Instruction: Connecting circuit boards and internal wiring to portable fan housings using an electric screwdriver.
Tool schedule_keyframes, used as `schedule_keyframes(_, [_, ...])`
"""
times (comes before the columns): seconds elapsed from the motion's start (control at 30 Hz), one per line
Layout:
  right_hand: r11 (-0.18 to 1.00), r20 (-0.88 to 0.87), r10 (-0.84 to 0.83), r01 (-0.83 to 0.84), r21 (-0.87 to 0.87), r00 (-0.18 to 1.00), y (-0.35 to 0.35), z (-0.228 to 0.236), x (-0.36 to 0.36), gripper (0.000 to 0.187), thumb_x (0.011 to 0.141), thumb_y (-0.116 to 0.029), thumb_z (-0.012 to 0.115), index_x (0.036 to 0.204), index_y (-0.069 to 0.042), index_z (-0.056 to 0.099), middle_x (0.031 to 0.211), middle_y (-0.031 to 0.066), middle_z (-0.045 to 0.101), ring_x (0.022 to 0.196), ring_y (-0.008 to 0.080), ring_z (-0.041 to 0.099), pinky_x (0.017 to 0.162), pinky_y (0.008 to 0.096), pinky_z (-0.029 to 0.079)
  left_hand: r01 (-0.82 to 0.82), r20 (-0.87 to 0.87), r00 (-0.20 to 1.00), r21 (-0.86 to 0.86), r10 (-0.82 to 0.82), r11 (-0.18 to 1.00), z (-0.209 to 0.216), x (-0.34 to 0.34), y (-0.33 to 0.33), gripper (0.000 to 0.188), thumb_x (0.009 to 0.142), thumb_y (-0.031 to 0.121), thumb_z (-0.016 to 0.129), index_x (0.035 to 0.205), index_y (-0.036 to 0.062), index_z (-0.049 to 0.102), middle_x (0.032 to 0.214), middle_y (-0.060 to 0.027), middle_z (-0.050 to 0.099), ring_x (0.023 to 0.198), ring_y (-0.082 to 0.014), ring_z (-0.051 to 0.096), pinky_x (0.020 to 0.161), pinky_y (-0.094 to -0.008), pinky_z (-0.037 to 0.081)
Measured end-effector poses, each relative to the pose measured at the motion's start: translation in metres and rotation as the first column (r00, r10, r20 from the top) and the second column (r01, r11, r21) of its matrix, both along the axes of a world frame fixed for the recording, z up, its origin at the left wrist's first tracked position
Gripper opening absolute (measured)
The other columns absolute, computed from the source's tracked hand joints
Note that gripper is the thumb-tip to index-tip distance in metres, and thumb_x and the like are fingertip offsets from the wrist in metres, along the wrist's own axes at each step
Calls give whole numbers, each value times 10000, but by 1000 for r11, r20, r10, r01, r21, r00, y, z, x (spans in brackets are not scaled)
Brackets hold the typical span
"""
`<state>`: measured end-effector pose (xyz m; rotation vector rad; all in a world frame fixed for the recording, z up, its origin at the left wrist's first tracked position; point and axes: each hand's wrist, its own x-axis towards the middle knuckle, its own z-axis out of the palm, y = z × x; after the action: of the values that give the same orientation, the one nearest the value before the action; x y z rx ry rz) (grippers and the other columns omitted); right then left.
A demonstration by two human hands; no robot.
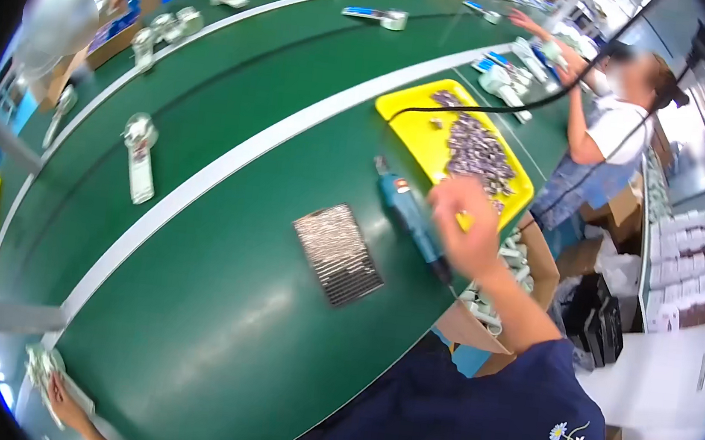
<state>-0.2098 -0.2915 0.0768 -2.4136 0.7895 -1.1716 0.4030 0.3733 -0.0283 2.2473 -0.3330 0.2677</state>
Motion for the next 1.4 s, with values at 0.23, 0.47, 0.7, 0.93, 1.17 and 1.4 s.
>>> schedule_keyframes(0.23, [936, -270, -337, 351, 6, 902, -170, -10, -70, 317, 905, -128, 697, 1219, -83, 699, 1124, 118, 733, 886, 282, 704, 793, 388, 566, 200, 127, 971, 23, -201, 980, 32, -155, -207, 236, 1051, 125, 611, 1206, -24, 706, 1151, -99, 727, 1065, -178, 656, 965, -313, 509])
schedule_keyframes(0.47, [963, -640, -259, 242, -117, 724, -225, -40, -44, 399, 848, -307, 745, 1230, -195, 734, 1128, 153, 731, 1053, 364, 670, 947, 496, 486, 569, 207, 805, -4, -556, 822, 70, -327, -351, 54, 926, -34, 692, 980, -44, 691, 939, -106, 667, 877, -218, 629, 772, -315, 500])
schedule_keyframes(0.7, [792, 183, 132, -214, 572, 974, 0, 17, -30, 469, 878, -43, 748, 1312, 36, 590, 1155, 186, 705, 982, 209, 694, 891, 342, 562, 654, -77, 708, -304, -702, 693, 71, -377, -389, 87, 874, -44, 752, 956, -27, 729, 885, -121, 691, 771, -197, 649, 676, -295, 507])
schedule_keyframes(0.93, [774, -64, 564, -500, 388, 823, 117, -10, 84, 429, 694, -28, 901, 1096, -25, 752, 1036, 94, 690, 857, 225, 654, 735, 326, 548, 595, -226, 636, -464, -738, 656, 49, -376, -382, 134, 919, -29, 722, 1051, -14, 738, 974, -106, 700, 798, -169, 683, 679, -272, 548])
schedule_keyframes(1.17, [856, -232, 513, -471, 213, 826, 131, -24, 99, 435, 670, -75, 908, 1078, -90, 757, 997, 38, 633, 861, 215, 579, 703, 333, 496, 625, -177, 654, -421, -735, 658, 51, -379, -378, 94, 922, -36, 712, 1013, -14, 704, 950, -117, 682, 773, -208, 689, 670, -304, 578])
schedule_keyframes(1.4, [832, -280, 512, -389, 395, 812, 138, -17, 95, 384, 716, -53, 898, 1074, -66, 760, 979, 36, 578, 774, 154, 599, 643, 284, 513, 689, -148, 630, -347, -763, 636, 52, -376, -374, 76, 953, -75, 653, 1021, -40, 662, 963, -121, 659, 810, -175, 705, 665, -268, 566])
